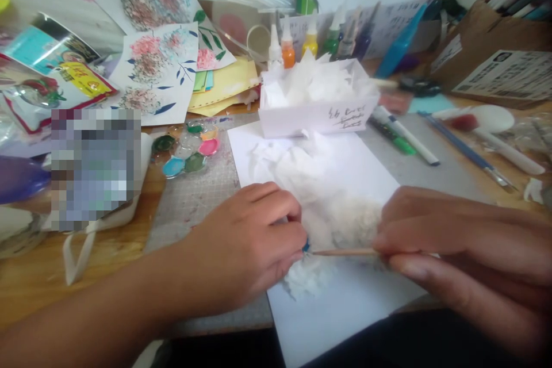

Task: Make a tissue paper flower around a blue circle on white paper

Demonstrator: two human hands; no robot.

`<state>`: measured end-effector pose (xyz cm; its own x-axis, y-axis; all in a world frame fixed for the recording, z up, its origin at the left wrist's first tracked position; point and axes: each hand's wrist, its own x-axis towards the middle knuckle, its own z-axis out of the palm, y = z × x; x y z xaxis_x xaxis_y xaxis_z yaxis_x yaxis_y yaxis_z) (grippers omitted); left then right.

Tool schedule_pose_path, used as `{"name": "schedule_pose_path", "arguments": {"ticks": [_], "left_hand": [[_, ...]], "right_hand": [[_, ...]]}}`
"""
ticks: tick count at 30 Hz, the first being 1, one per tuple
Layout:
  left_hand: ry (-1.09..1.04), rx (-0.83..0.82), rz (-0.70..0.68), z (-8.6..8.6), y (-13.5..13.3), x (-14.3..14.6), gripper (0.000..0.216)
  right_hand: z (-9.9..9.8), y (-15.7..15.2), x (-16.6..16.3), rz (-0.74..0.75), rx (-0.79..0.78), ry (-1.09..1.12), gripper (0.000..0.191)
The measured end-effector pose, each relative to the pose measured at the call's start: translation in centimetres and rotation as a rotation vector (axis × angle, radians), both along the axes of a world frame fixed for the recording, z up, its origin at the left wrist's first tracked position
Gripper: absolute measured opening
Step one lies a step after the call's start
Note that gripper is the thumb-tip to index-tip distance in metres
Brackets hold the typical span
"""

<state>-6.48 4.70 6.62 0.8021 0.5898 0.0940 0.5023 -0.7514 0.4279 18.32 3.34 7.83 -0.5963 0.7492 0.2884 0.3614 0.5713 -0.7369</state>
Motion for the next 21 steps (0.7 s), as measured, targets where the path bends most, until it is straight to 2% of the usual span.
{"name": "schedule_pose_path", "arguments": {"ticks": [3, 9, 16, 19, 21], "left_hand": [[-0.010, -0.011, 0.023, -0.1, -0.1, 0.1, 0.016], [-0.015, -0.082, 0.060, 0.1, -0.3, 0.4, 0.014], [-0.029, -0.114, 0.191, -0.4, -1.1, 0.8, 0.014], [-0.015, -0.123, 0.201, -0.4, -1.1, 0.8, 0.009], [-0.011, -0.123, 0.209, -0.5, -1.1, 0.8, 0.007]], "right_hand": [[-0.1, 0.2, -0.1, -0.008, 0.017, 0.005, 0.007], [-0.3, 0.3, -0.6, 0.087, 0.007, 0.004, 0.009], [-0.3, 0.0, -0.4, 0.107, -0.035, -0.026, 0.012], [-0.2, 0.1, -0.1, 0.095, 0.028, -0.042, 0.011], [0.1, 0.2, 0.3, -0.002, 0.125, -0.078, 0.006]]}}
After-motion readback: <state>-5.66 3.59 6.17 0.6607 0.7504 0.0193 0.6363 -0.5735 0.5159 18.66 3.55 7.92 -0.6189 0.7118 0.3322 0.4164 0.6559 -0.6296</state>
